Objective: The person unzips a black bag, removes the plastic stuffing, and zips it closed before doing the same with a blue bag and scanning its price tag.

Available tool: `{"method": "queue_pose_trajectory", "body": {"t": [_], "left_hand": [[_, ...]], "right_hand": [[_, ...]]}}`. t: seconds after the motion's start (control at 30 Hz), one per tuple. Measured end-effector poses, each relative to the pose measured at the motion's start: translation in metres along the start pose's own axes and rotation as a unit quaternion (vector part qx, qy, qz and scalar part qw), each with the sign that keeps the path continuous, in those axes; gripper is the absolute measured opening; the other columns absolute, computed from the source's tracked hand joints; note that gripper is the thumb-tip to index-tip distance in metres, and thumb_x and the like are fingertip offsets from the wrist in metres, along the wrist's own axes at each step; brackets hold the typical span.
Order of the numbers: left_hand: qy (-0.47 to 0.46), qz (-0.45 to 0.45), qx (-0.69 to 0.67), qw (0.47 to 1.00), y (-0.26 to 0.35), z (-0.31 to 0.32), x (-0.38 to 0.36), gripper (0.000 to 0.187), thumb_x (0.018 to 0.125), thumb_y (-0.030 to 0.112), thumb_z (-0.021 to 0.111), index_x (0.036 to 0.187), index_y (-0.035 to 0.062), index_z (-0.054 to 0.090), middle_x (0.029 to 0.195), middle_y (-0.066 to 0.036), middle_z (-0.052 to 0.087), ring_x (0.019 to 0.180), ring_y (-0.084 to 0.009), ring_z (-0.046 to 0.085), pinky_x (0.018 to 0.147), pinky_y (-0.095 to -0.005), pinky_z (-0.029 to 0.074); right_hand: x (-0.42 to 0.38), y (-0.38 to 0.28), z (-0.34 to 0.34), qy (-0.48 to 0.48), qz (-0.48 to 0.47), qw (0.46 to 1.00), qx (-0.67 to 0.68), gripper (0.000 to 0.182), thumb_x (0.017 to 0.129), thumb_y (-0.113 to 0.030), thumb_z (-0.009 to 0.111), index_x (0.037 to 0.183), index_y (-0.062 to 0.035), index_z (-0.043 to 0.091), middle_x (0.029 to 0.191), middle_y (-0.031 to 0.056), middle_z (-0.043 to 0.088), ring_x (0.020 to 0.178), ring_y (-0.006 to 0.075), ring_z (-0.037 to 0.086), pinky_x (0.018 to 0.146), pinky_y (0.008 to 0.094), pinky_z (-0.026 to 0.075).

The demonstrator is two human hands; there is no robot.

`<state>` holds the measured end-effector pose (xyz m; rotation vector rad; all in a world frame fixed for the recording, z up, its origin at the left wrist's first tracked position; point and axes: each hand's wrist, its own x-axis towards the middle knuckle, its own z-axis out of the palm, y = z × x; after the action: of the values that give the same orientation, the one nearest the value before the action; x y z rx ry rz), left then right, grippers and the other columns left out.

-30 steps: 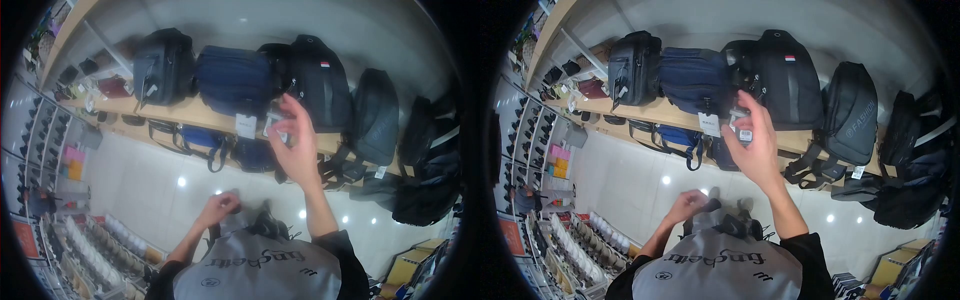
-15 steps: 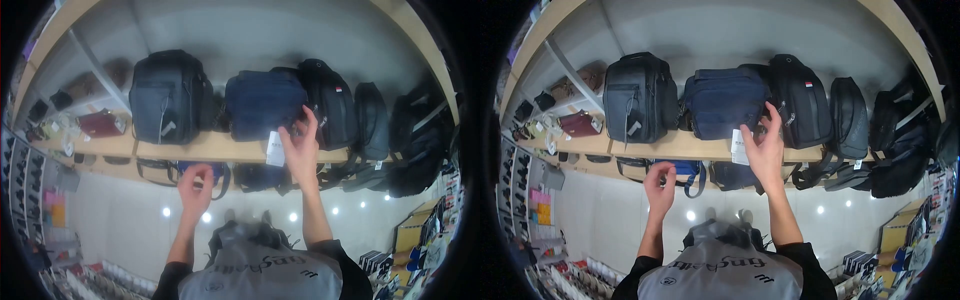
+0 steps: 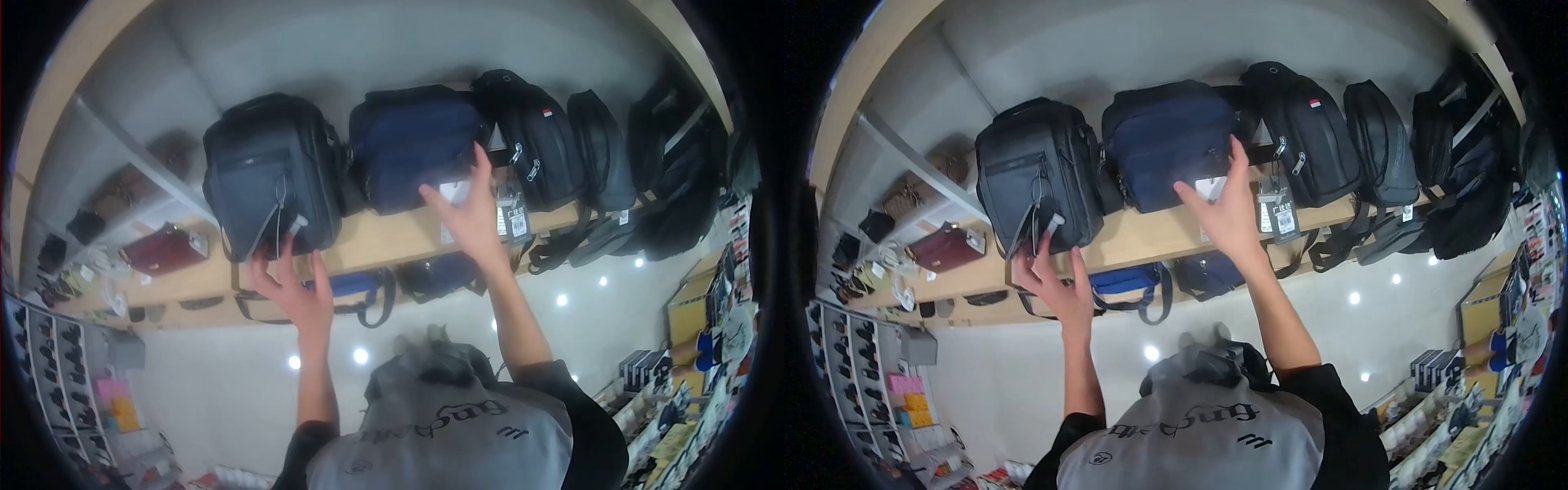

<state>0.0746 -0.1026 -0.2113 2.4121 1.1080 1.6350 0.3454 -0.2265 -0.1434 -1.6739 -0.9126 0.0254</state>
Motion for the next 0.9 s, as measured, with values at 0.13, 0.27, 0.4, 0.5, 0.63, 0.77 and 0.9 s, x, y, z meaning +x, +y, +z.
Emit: {"method": "queue_pose_trajectory", "body": {"t": [0.13, 0.27, 0.4, 0.5, 0.63, 0.77, 0.9], "left_hand": [[-0.003, -0.022, 0.009, 1.0, -0.004, 0.008, -0.006, 0.058, 0.103, 0.011, 0.087, 0.157, 0.0035, 0.067, 0.168, -0.024, 0.04, 0.157, -0.042, 0.04, 0.125, -0.0539, 0.04], [0.005, 0.012, 0.035, 0.999, -0.005, 0.005, -0.009, 0.056, 0.102, 0.006, 0.085, 0.156, 0.0026, 0.069, 0.164, -0.023, 0.043, 0.154, -0.0422, 0.043, 0.122, -0.0554, 0.044], [0.018, 0.009, -0.023, 1.0, 0.0, 0.003, -0.021, 0.056, 0.1, -0.002, 0.081, 0.154, 0.0031, 0.069, 0.161, -0.022, 0.042, 0.149, -0.0408, 0.051, 0.12, -0.0547, 0.049], [0.027, 0.007, -0.028, 0.999, -0.001, 0.002, -0.04, 0.052, 0.1, -0.004, 0.078, 0.15, 0.0013, 0.068, 0.157, -0.021, 0.046, 0.147, -0.0401, 0.052, 0.12, -0.0533, 0.048], [0.028, -0.025, -0.079, 0.996, 0.003, 0.002, -0.071, 0.038, 0.099, -0.006, 0.075, 0.135, -0.0007, 0.066, 0.146, -0.02, 0.054, 0.139, -0.0383, 0.055, 0.116, -0.0508, 0.047], [-0.026, -0.008, -0.152, 0.988, 0.029, 0.01, -0.1, 0.029, 0.096, -0.006, 0.075, 0.122, -0.0007, 0.064, 0.133, -0.02, 0.059, 0.124, -0.0394, 0.061, 0.11, -0.051, 0.049], [-0.125, -0.017, -0.261, 0.957, 0.065, 0.02, -0.132, 0.029, 0.095, -0.004, 0.077, 0.122, -0.0007, 0.066, 0.133, -0.019, 0.06, 0.121, -0.0406, 0.064, 0.111, -0.0542, 0.051]], "right_hand": [[-0.007, 0.011, 0.01, -0.006, 0.002, 1.0, -0.025, 0.118, 0.096, -0.029, 0.095, 0.18, 0.0019, 0.019, 0.168, 0.0345, 0.054, 0.155, 0.0437, 0.058, 0.126, 0.0495, 0.049], [-0.019, 0.017, -0.006, -0.016, 0.019, 0.999, -0.025, 0.111, 0.098, -0.033, 0.092, 0.18, 0.0004, 0.025, 0.175, 0.0339, 0.045, 0.161, 0.0492, 0.05, 0.126, 0.052, 0.05], [-0.039, -0.006, -0.03, -0.016, 0.048, 0.997, -0.06, 0.098, 0.1, -0.031, 0.088, 0.177, -0.0017, 0.035, 0.168, 0.0303, 0.049, 0.139, 0.0437, 0.065, 0.112, 0.0469, 0.06], [-0.052, -0.011, -0.041, -0.008, 0.076, 0.996, -0.036, 0.091, 0.099, -0.024, 0.088, 0.174, -0.0032, 0.042, 0.162, 0.0269, 0.053, 0.116, 0.0351, 0.075, 0.101, 0.0433, 0.064], [-0.071, -0.001, -0.055, 0.02, 0.053, 0.997, -0.054, 0.086, 0.099, -0.016, 0.087, 0.173, -0.0047, 0.045, 0.162, 0.0262, 0.052, 0.108, 0.0285, 0.078, 0.097, 0.0401, 0.065], [-0.089, 0.008, -0.076, 0.048, 0.065, 0.993, -0.086, 0.077, 0.1, -0.01, 0.086, 0.168, -0.0047, 0.051, 0.162, 0.0221, 0.052, 0.108, 0.024, 0.076, 0.099, 0.0395, 0.064], [-0.108, 0.016, -0.102, 0.057, 0.115, 0.985, -0.118, 0.071, 0.1, -0.01, 0.085, 0.164, -0.0048, 0.055, 0.159, 0.0209, 0.054, 0.107, 0.0229, 0.073, 0.099, 0.0389, 0.064]]}}
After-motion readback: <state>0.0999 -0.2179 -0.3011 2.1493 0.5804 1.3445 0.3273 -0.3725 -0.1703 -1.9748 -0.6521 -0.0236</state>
